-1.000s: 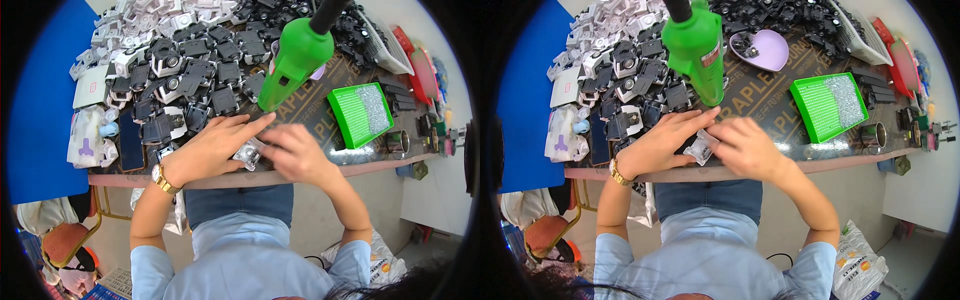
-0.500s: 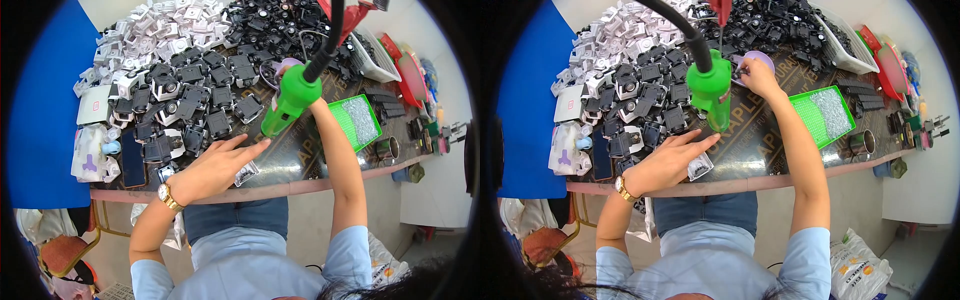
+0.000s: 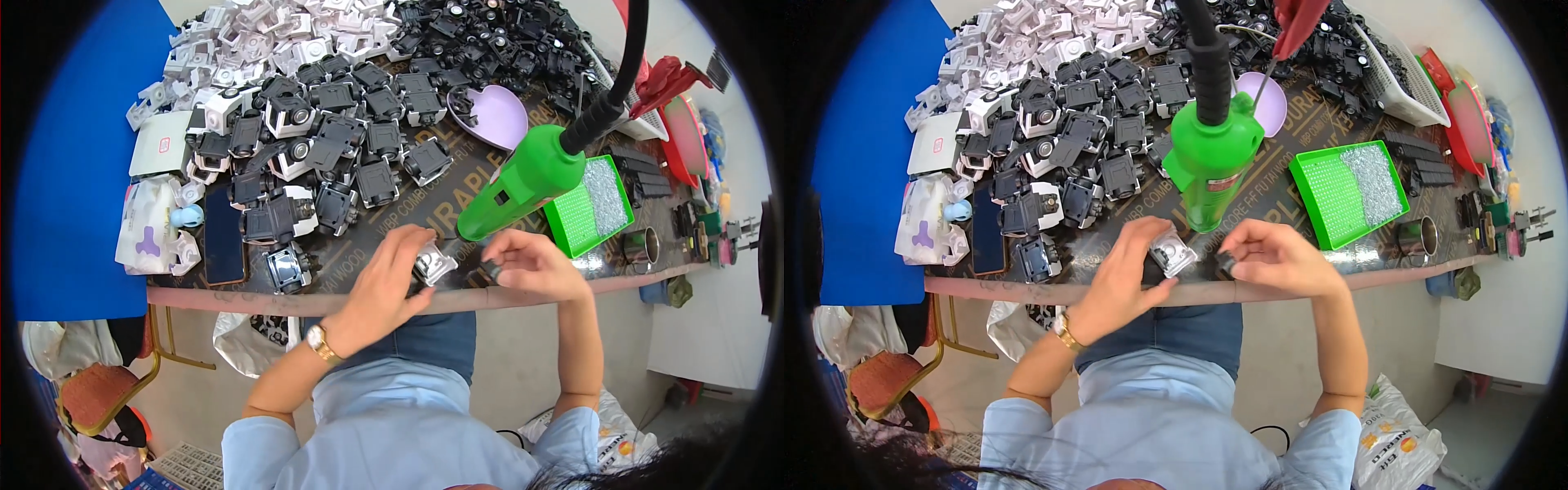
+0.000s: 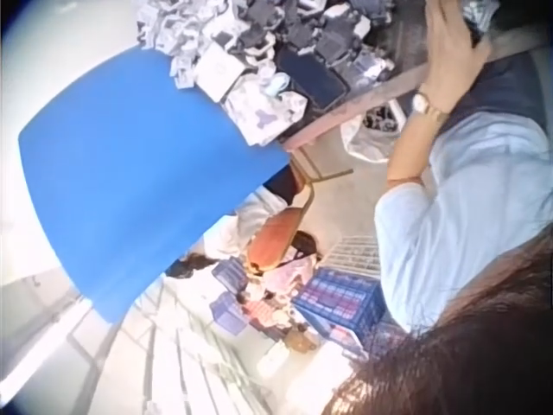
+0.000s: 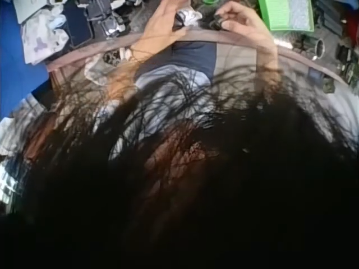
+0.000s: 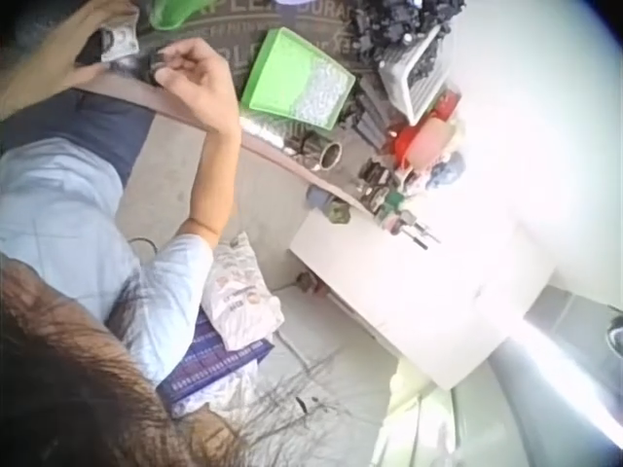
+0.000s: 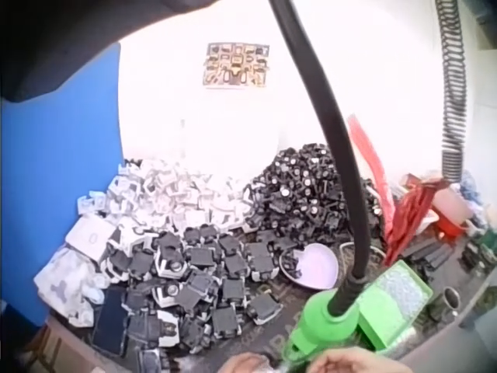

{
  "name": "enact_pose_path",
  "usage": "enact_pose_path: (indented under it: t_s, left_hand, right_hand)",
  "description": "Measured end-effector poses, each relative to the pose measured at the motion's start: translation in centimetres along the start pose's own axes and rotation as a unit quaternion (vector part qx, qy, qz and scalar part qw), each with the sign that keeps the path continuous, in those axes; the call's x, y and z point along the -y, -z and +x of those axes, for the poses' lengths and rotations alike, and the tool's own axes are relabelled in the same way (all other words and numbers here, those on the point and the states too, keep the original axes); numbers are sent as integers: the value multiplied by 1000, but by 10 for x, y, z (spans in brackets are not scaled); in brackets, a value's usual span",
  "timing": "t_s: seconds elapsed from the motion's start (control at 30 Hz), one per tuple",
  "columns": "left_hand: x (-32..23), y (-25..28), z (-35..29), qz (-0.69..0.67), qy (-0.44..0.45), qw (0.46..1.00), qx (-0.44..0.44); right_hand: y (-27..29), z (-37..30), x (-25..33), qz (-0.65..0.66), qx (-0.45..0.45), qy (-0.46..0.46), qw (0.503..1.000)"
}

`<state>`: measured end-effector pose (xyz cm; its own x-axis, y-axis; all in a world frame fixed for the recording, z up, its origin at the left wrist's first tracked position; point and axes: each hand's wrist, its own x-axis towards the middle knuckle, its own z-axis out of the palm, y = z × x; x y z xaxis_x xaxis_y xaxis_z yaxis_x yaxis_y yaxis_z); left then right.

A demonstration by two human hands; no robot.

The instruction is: The person assembles small electronic housings by hand, securing plastic parts together with screws using an electric screwdriver on a factory production line.

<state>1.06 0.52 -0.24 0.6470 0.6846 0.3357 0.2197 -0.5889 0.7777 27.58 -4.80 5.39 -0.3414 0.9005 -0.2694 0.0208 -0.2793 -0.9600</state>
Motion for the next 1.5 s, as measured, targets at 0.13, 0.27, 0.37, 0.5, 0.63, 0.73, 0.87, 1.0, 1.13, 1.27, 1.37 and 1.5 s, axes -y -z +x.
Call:
enact_pose_path:
  t_s: [0.13, 0.27, 0.37, 0.5, 0.63, 0.73, 0.87, 1.0, 1.13, 1.27, 1.37, 1.5]
  left_hand:
    - [5, 14, 7, -56, -30, 995, 79]
    - [3, 13, 6, -69, -11, 994, 88]
    - [4, 11, 4, -61, -23, 995, 69]
    - [3, 12, 5, -40, 14, 996, 84]
    - [7, 8, 5, -58, -15, 997, 47]
    - [6, 8, 4, -59, -9, 997, 49]
    - [7, 6, 2, -58, -16, 997, 44]
    - [4, 9, 2, -55, 7, 997, 57]
    - [5, 9, 3, -38, 11, 997, 61]
    - [2, 9, 10, -48, 8, 996, 70]
    - [-1, 8, 9, -50, 42, 995, 73]
    - [-1, 6, 1, 14, 6, 998, 65]
  right_hand:
    - [-22, 14, -29, 156, -38, -31, 986]
    - [-38, 26, -31, 198, -76, -63, 975]
    - [-36, 29, -34, 200, -84, -74, 973]
    - [-34, 31, -33, 166, -96, -124, 974]
    - [-29, 33, -28, 229, -84, -153, 958]
    - [-33, 37, -32, 223, -95, -159, 957]
    - [-34, 37, -24, 202, -91, -171, 960]
    - [-31, 40, -25, 194, -52, -199, 959]
    - [-29, 43, -23, 139, -45, -217, 965]
    - [-20, 41, -9, 15, -76, -206, 976]
    - [-13, 40, -21, 3, -48, -198, 979]
    - [-1, 22, 11, -194, -66, -123, 971]
